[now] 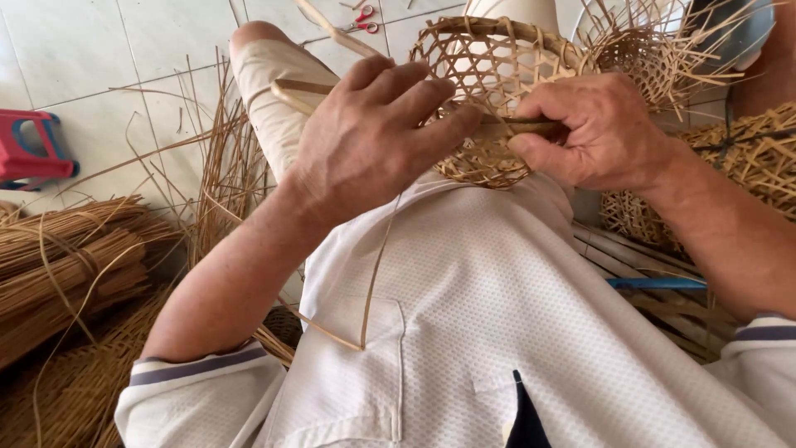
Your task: Weaving a thin wooden strip around the rim of a small basket to finish and secure the edge.
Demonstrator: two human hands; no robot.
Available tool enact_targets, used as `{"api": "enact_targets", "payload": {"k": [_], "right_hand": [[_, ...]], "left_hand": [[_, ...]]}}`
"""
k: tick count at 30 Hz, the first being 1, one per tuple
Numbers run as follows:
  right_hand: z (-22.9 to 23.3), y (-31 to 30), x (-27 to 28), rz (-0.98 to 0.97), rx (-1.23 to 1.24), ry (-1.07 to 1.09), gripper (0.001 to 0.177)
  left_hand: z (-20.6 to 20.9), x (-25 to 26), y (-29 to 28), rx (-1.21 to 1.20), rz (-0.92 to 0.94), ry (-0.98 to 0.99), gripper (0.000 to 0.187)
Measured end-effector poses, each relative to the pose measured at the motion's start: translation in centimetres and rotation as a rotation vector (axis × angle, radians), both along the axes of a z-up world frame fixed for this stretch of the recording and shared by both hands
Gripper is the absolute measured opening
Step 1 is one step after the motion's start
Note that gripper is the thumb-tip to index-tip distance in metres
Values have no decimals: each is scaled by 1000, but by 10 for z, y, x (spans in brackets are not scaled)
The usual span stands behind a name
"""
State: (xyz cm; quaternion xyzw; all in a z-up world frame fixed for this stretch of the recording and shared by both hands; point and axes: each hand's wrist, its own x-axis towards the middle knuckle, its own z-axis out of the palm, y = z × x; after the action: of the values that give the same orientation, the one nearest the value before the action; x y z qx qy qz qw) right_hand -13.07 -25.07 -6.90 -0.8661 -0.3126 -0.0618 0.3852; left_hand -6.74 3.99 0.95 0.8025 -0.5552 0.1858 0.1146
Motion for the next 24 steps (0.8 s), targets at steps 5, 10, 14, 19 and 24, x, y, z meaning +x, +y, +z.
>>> {"api": "enact_targets", "payload": {"k": [5, 10, 14, 19, 24], "right_hand": [[-4, -7, 5, 5, -2, -7, 24], [8, -4, 1, -14, -2, 37, 23], [1, 4, 3, 42, -26, 6, 20], [11, 11, 7, 21, -134, 21, 24], [20, 15, 10, 22, -111, 131, 31]], "left_hand": [[-2, 0, -15, -46, -10, 49, 27], [-2, 3, -18, -101, -87, 6, 16], [-13, 7, -8, -93, -180, -73, 12], [-27, 9, -1, -75, -185, -162, 17], [-26, 8, 0, -66, -187, -142, 16]]}}
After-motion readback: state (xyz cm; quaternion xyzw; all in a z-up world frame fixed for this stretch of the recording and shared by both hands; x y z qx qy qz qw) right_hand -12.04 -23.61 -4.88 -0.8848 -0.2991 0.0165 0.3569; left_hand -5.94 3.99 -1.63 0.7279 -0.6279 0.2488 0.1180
